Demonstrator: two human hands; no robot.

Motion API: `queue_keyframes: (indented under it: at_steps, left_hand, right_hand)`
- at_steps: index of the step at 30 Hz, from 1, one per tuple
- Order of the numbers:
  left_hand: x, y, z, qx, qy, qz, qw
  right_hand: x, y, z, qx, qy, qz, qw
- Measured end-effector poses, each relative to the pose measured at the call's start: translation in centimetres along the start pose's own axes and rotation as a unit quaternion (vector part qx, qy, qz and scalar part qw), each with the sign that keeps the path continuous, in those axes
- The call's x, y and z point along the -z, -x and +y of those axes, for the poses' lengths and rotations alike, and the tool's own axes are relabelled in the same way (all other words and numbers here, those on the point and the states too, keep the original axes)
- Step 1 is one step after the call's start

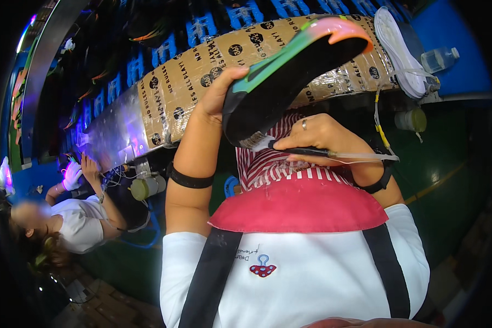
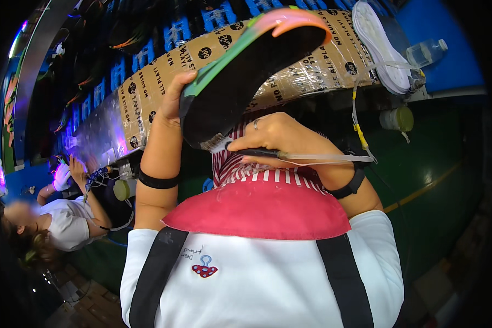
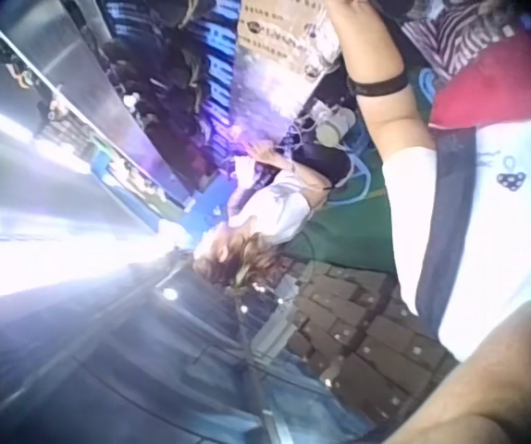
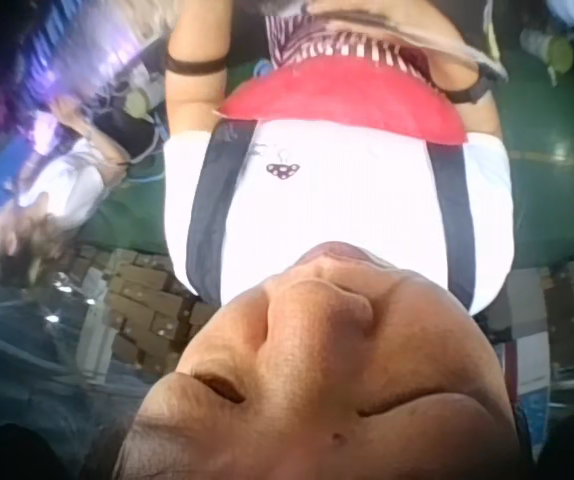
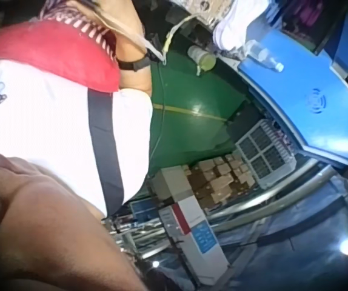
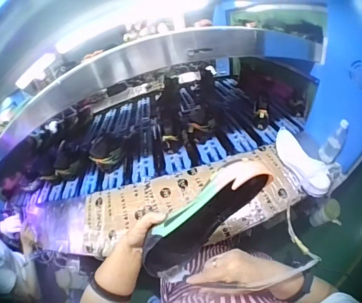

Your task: Apply adhesive to the edges and bottom of shoe soles using a brush tool connected to a glue supply.

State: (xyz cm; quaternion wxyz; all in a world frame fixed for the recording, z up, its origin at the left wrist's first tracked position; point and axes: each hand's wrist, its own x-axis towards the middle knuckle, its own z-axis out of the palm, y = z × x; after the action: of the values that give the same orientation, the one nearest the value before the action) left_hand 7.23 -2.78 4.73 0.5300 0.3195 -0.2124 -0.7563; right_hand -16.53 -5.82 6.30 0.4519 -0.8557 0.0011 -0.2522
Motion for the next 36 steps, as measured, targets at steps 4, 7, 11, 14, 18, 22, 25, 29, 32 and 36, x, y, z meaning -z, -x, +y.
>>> queue_keyframes:
  at_steps: [4, 7, 11, 14, 18, 22, 25, 29, 32, 36]
  left_hand:
    - [-0.5, 0.1, 0.3, 0.057, -0.03, 0.034, 0.997]
    - [-1.2, -0.1, 0.5, 0.091, -0.046, 0.051, 0.994]
    - [-0.7, -0.2, 0.5, 0.143, -0.127, 0.107, 0.976]
    - [-0.5, -0.2, 0.7, 0.167, -0.149, 0.113, 0.968]
    - [-0.8, -0.2, 0.9, 0.171, -0.149, 0.116, 0.967]
    - [-0.9, 0.3, 1.6, 0.194, -0.204, 0.124, 0.952]
    - [-1.2, 0.5, 2.0, 0.195, -0.205, 0.125, 0.951]
    - [-1.5, 0.5, 2.0, 0.189, -0.215, 0.124, 0.95]
    - [-1.1, 0.6, 2.2, 0.202, -0.254, 0.131, 0.937]
    - [-0.8, 0.8, 2.2, 0.193, -0.218, 0.127, 0.948]
  right_hand:
    - [0.8, 0.1, 0.0, 0.0, -0.003, -0.081, 0.997]
    - [0.5, -0.3, -0.4, -0.026, 0.044, 0.024, 0.998]
    - [0.0, 0.2, 0.3, 0.004, 0.04, -0.042, 0.998]
    - [0.5, 0.3, 0.0, -0.003, -0.018, -0.025, 1.0]
    - [-0.2, 0.4, 0.4, -0.019, 0.047, 0.027, 0.998]
    - [0.4, 0.7, 0.2, -0.032, 0.053, -0.061, 0.996]
    - [0.6, 0.9, 0.1, -0.028, 0.032, -0.04, 0.998]
    - [0.4, 0.8, 0.3, -0.034, 0.09, 0.0, 0.995]
    - [0.6, 1.1, 0.2, -0.047, 0.1, -0.054, 0.992]
    - [0.7, 0.9, -0.1, -0.022, 0.115, 0.0, 0.993]
